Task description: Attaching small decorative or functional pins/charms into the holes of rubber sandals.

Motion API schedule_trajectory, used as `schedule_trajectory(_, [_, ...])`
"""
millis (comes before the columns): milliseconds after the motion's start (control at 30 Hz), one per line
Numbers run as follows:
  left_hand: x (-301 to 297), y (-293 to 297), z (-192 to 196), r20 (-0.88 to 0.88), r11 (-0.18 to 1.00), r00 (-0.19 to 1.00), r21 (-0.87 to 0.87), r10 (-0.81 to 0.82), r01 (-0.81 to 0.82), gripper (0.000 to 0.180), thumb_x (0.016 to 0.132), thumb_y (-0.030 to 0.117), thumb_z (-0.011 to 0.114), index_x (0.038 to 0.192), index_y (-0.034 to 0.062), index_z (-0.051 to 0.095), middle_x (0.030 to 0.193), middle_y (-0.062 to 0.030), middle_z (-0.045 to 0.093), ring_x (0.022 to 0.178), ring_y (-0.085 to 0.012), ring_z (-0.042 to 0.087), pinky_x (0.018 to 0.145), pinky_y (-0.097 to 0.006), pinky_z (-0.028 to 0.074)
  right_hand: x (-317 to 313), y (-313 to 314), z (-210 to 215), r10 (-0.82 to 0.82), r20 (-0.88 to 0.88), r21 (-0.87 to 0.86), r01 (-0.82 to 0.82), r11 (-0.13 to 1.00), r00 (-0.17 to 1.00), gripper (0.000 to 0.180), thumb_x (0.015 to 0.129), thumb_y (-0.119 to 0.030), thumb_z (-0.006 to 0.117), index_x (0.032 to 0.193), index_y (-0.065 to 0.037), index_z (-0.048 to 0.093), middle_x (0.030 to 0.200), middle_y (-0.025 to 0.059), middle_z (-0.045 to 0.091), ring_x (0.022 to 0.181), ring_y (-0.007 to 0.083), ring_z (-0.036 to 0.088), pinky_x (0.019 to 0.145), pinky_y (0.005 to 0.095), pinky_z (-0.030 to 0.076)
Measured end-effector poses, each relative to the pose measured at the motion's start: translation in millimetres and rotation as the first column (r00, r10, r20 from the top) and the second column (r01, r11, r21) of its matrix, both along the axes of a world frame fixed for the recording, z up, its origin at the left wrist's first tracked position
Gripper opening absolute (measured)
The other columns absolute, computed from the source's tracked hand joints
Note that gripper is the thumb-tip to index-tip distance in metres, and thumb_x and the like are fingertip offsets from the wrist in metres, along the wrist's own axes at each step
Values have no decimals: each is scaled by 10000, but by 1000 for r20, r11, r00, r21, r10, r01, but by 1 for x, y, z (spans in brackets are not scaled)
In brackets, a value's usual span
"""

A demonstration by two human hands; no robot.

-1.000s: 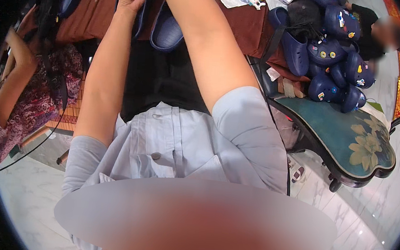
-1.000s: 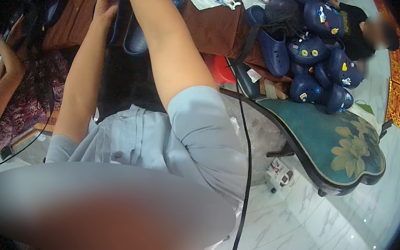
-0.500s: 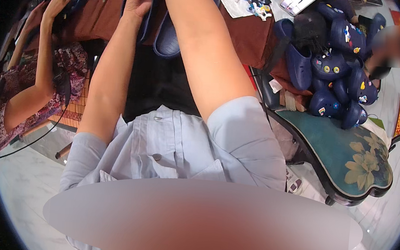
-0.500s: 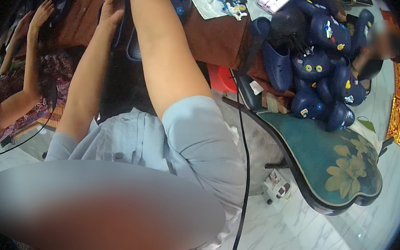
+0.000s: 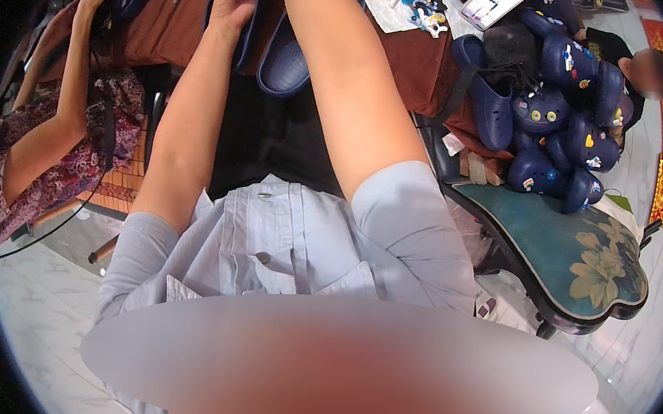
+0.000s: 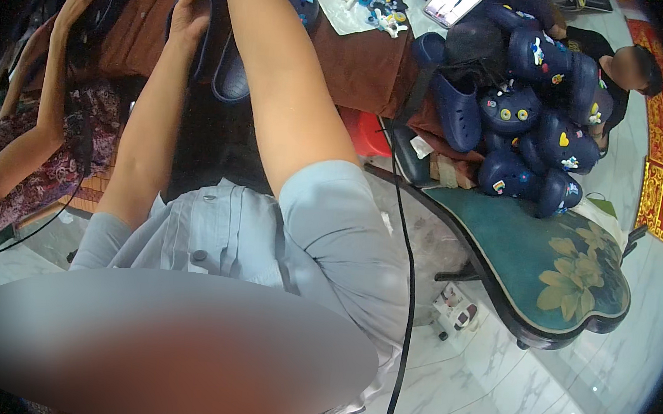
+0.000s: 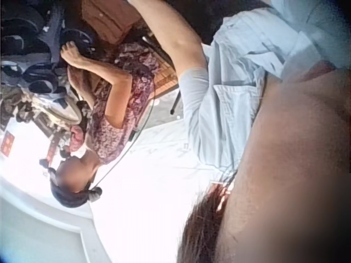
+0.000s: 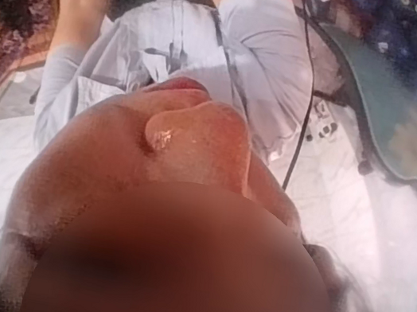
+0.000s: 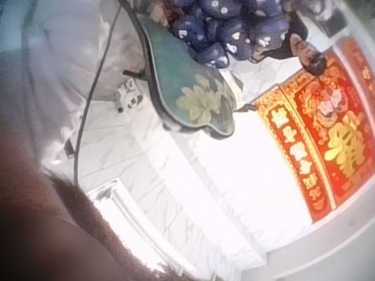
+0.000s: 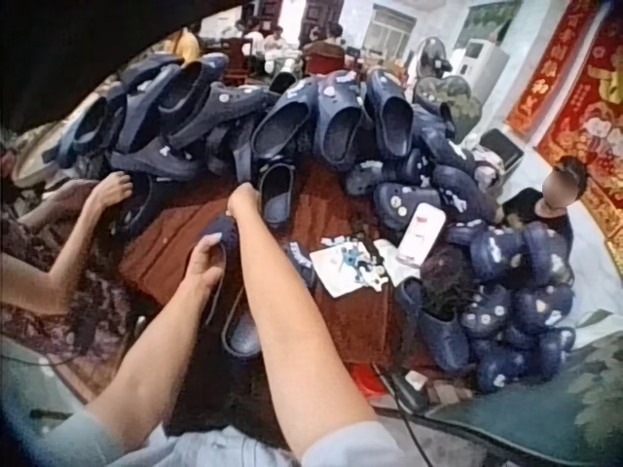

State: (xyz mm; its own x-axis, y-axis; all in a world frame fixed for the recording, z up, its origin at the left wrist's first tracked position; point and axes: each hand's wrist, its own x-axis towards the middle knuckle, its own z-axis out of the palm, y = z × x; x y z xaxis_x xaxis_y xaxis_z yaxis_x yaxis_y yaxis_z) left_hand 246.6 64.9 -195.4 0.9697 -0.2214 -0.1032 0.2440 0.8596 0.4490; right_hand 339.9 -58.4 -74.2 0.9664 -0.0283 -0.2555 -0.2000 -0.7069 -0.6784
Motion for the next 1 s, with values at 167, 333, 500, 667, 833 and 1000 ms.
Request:
schedule_trajectory(167, [-2,-26,26,9,999,1000,44,-14,14,97,750,20,704,809,72,646,875,-23,669,911,-132,608,927,-286,435,-1,-8,-4,-381,163,400,292,869,910,340,869,-61,356,1003,71,640,1072,284,603,1003,375,611,841,459,500])
schedule_trajectory(333, [15,12,-3,44,992,992,27,120,-121,111,738,13,718,802,65,644,856,-18,668,853,-124,620,876,-259,467,-18,-4,36,124,147,-70,-115,991,981,270,677,-104,785,887,36,688,977,228,659,948,317,654,802,386,539])
schedule_trajectory(500, [-10,-52,40,-43,985,988,-101,-145,140,363,739,150,689,1069,12,628,1071,-124,660,1014,-243,616,977,-392,439,-22,-41,35,26,217,-114,-2,993,976,387,589,-159,865,886,20,693,998,206,662,969,303,649,808,364,540])
schedule_trajectory(667, [-26,-47,63,-19,995,995,-35,-98,97,388,722,138,694,1082,14,617,1079,-125,653,1014,-253,611,961,-395,448,-55,-28,71,64,150,-126,-45,991,987,369,640,-125,831,952,8,686,1050,176,656,1002,289,638,817,356,537])
schedule_trajectory(833, [-31,-48,67,-5,998,998,10,-56,56,456,722,138,682,1144,1,576,1135,-137,629,1046,-283,593,965,-415,440,-66,-21,81,74,115,-112,-61,992,991,366,646,-119,826,960,6,685,1058,172,655,1005,287,636,819,356,536])
schedule_trajectory(1000, [-35,-50,73,-41,965,966,-73,-254,251,452,716,135,677,1137,2,581,1138,-141,627,1037,-288,596,964,-417,441,-70,-22,81,67,72,-102,-59,993,995,365,651,-113,821,968,3,684,1065,169,653,1009,286,635,821,355,536])
